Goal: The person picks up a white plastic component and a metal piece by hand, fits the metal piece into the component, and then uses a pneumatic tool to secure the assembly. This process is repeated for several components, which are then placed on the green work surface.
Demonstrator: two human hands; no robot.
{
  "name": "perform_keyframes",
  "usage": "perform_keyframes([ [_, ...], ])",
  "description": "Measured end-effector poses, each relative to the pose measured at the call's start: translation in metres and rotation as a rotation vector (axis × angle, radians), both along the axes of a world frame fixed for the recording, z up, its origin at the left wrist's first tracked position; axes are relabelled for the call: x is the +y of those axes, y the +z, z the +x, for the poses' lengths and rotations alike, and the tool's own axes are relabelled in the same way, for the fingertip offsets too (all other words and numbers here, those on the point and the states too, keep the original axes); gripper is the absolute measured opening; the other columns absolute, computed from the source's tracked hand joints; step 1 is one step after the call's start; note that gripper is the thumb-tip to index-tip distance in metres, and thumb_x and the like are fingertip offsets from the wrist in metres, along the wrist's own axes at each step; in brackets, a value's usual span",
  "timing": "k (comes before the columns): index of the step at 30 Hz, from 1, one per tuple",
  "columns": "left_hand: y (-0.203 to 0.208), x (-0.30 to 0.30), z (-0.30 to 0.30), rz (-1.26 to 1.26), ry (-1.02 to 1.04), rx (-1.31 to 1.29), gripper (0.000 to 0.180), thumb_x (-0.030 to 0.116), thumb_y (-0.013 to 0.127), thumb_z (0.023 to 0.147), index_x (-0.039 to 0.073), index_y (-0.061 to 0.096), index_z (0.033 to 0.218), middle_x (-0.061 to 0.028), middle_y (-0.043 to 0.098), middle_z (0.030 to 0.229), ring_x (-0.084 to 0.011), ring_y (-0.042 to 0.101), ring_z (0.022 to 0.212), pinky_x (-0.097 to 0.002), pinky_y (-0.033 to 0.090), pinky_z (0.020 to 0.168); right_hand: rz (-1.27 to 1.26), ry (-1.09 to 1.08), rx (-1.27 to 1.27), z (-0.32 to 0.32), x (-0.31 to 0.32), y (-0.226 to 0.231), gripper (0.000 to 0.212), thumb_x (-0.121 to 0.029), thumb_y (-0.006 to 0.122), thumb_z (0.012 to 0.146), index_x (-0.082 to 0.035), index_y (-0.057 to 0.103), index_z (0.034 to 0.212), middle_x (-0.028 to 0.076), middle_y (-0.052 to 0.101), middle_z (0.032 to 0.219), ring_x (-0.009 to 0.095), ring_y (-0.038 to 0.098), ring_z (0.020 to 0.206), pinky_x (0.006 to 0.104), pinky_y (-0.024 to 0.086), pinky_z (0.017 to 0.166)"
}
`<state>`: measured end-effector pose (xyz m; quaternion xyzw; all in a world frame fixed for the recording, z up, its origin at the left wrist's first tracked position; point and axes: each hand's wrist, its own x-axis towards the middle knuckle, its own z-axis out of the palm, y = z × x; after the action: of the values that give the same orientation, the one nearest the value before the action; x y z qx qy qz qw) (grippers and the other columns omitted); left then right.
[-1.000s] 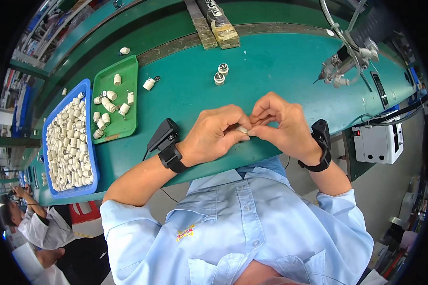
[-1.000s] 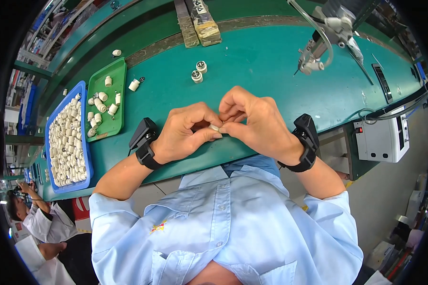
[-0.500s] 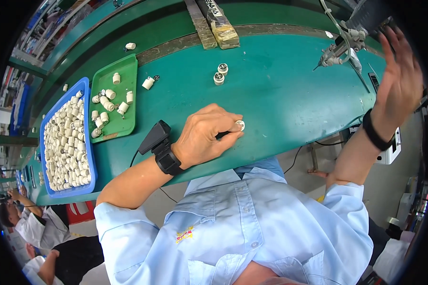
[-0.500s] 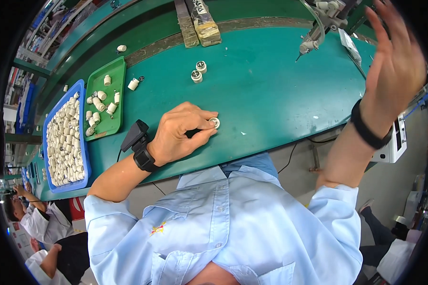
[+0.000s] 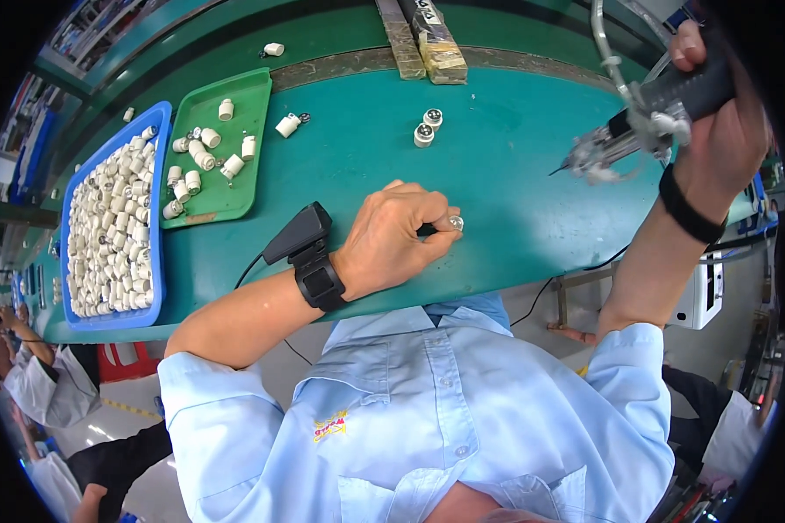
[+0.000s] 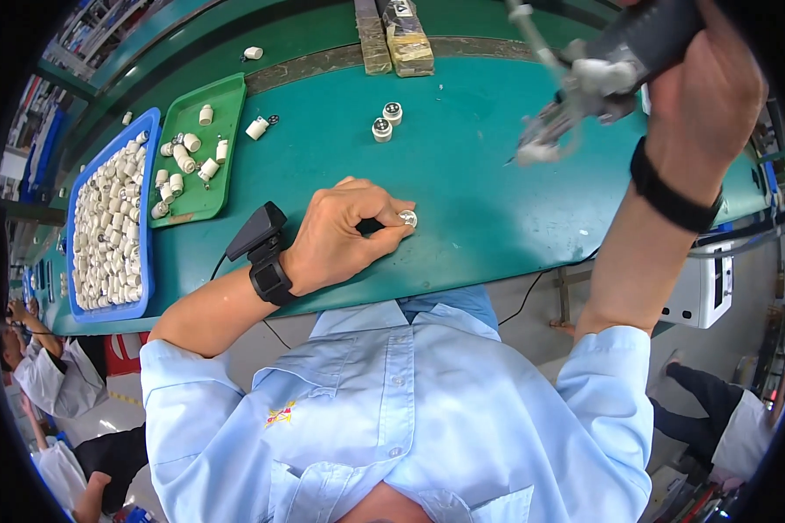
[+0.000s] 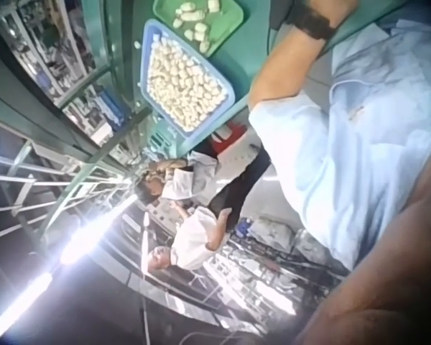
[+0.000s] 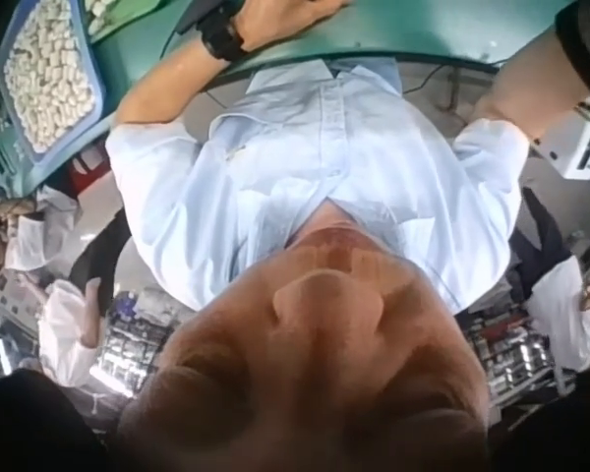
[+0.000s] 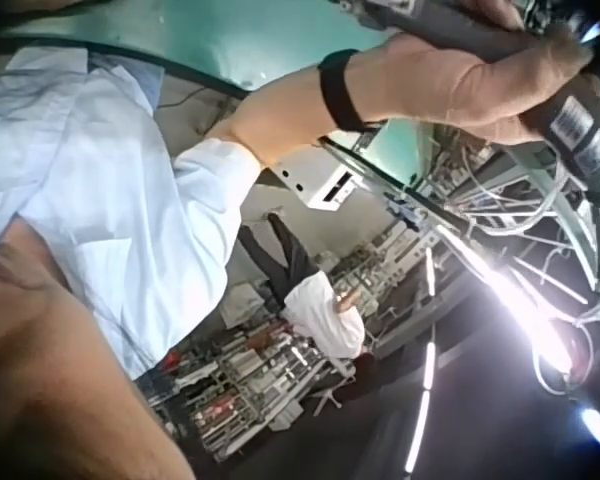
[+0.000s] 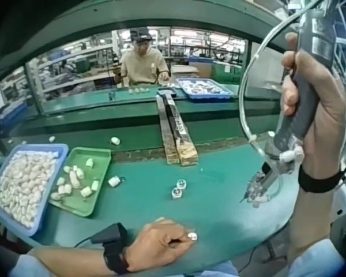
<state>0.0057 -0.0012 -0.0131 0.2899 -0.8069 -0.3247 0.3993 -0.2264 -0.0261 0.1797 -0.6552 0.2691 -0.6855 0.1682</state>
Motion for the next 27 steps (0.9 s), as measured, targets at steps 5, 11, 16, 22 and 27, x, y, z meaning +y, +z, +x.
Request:
perform_keyframes([
  [5, 0.0, 0.0, 0.0, 0.014, -0.008, 0.006, 0.017, 0.006, 0.071, 0.074, 0.005, 0.055, 0.068, -0.0073, 0.068, 0.076, -0.0255, 0.063, 0.069, -0.0359, 0.045, 0.068, -0.005, -0.004, 0.045, 0.034, 0.01, -0.017, 0.047, -0.017, 0.056, 0.096, 0.005, 0.039, 0.133, 0.008, 0.059, 0.098, 0.013, 0.06, 0.062, 0.023, 0.054, 0.052],
  [11, 0.004, 0.0, 0.002, 0.034, -0.013, 0.002, 0.017, 0.006, 0.071, 0.073, 0.005, 0.055, 0.069, -0.0084, 0.068, 0.076, -0.0269, 0.062, 0.07, -0.0372, 0.046, 0.069, -0.004, -0.019, 0.046, 0.059, 0.015, -0.026, 0.048, -0.013, 0.057, 0.093, 0.007, 0.037, 0.132, 0.009, 0.059, 0.093, 0.013, 0.06, 0.056, 0.0239, 0.054, 0.048],
  [16, 0.006, -0.002, 0.004, 0.066, -0.005, -0.043, 0.013, 0.002, 0.071, 0.073, 0.004, 0.058, 0.07, -0.006, 0.069, 0.077, -0.0218, 0.064, 0.073, -0.032, 0.048, 0.073, 0.042, -0.095, -0.055, 0.079, 0.016, -0.027, 0.05, -0.009, 0.059, 0.09, 0.009, 0.035, 0.131, 0.01, 0.058, 0.087, 0.014, 0.059, 0.05, 0.0249, 0.053, 0.045],
  [22, 0.006, -0.001, 0.003, 0.049, -0.023, -0.006, 0.016, 0.006, 0.071, 0.073, 0.004, 0.056, 0.069, -0.009, 0.066, 0.073, -0.0278, 0.063, 0.07, -0.0382, 0.047, 0.071, 0.07, -0.109, -0.073, 0.083, 0.017, -0.029, 0.052, -0.006, 0.06, 0.088, 0.009, 0.035, 0.131, 0.01, 0.058, 0.085, 0.014, 0.059, 0.051, 0.0249, 0.052, 0.044],
  [27, 0.007, 0.001, 0.001, 0.051, -0.033, 0.007, 0.016, 0.006, 0.071, 0.072, 0.004, 0.056, 0.069, -0.0088, 0.066, 0.072, -0.0279, 0.062, 0.07, -0.0384, 0.047, 0.071, 0.083, -0.024, -0.076, 0.078, 0.018, -0.031, 0.053, -0.005, 0.06, 0.087, 0.008, 0.035, 0.131, 0.01, 0.058, 0.086, 0.014, 0.058, 0.05, 0.0244, 0.051, 0.045],
])
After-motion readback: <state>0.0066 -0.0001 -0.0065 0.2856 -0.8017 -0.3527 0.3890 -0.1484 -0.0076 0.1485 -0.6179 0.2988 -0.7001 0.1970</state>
